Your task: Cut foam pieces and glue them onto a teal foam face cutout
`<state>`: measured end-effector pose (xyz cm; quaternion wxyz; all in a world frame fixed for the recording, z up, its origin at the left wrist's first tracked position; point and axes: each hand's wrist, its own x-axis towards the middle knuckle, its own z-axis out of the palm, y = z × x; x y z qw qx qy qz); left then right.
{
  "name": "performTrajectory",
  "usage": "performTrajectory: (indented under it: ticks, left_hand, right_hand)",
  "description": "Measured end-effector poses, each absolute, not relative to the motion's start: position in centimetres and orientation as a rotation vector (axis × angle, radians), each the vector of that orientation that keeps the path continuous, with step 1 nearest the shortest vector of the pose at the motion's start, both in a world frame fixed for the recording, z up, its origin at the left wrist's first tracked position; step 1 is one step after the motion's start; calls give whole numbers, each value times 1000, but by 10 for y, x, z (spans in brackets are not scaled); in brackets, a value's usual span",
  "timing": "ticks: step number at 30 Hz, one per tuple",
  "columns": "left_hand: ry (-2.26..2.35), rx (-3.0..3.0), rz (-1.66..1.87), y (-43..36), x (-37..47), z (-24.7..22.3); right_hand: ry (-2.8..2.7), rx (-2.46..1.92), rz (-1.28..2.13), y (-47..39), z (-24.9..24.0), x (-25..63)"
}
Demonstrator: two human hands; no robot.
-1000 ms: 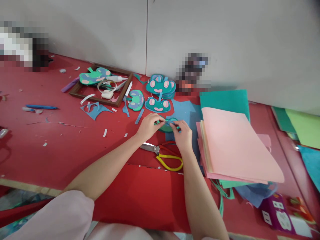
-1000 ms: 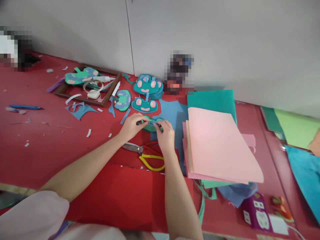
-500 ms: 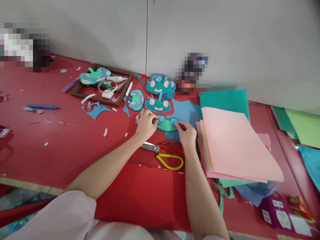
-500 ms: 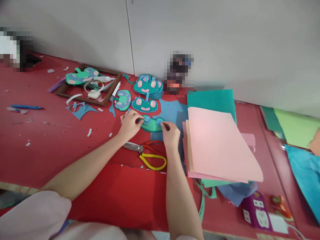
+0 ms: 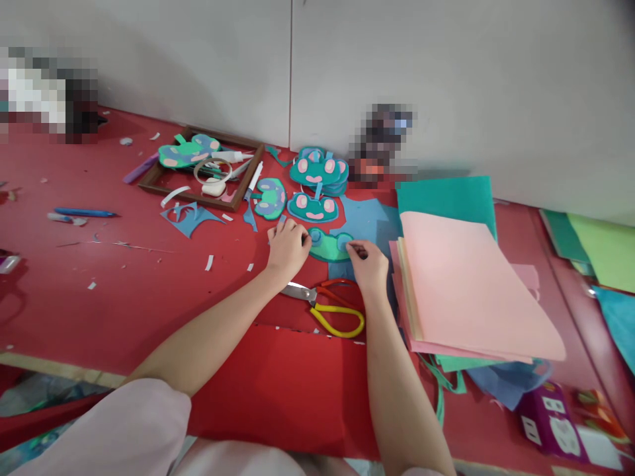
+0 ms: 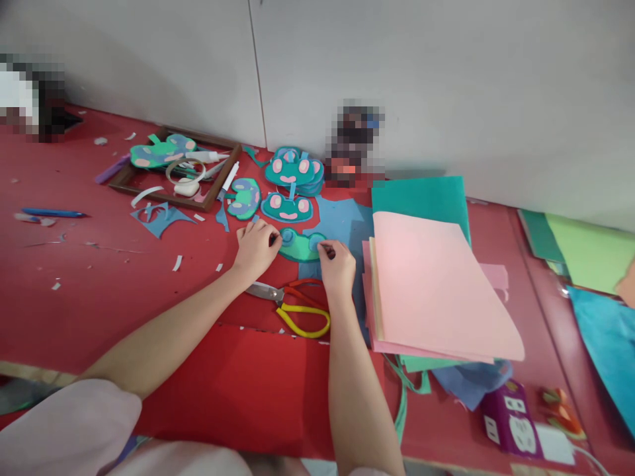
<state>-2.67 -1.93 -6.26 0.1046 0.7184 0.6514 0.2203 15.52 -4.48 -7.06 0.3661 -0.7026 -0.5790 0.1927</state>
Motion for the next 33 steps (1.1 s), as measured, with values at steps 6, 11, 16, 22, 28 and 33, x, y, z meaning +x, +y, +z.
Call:
performTrajectory:
  ticks: [6, 11, 16, 22, 28, 33]
  left_hand:
    - [1915, 2157, 625, -20, -27, -61]
    - [1906, 2249, 598, -21, -26, -63]
    - [1906, 2243, 597, -20, -25, -64]
    - [1877, 2216, 622, -19, -24, -62]
    - [1775, 1579, 1001, -6, -34, -64]
    - [1699, 1522, 1171, -2, -39, -63]
  right_hand:
    - [-1483, -1800, 495, -44, -72, 156]
    - [-1487, -1796, 488, -44, -73, 156]
    - [-1480, -1809, 494, -45, -71, 154]
    - [-1429, -1789, 519, -43, -71, 155]
    - [-865, -1634, 673, -38, -75, 165]
    - [-860, -1619, 703, -38, -77, 165]
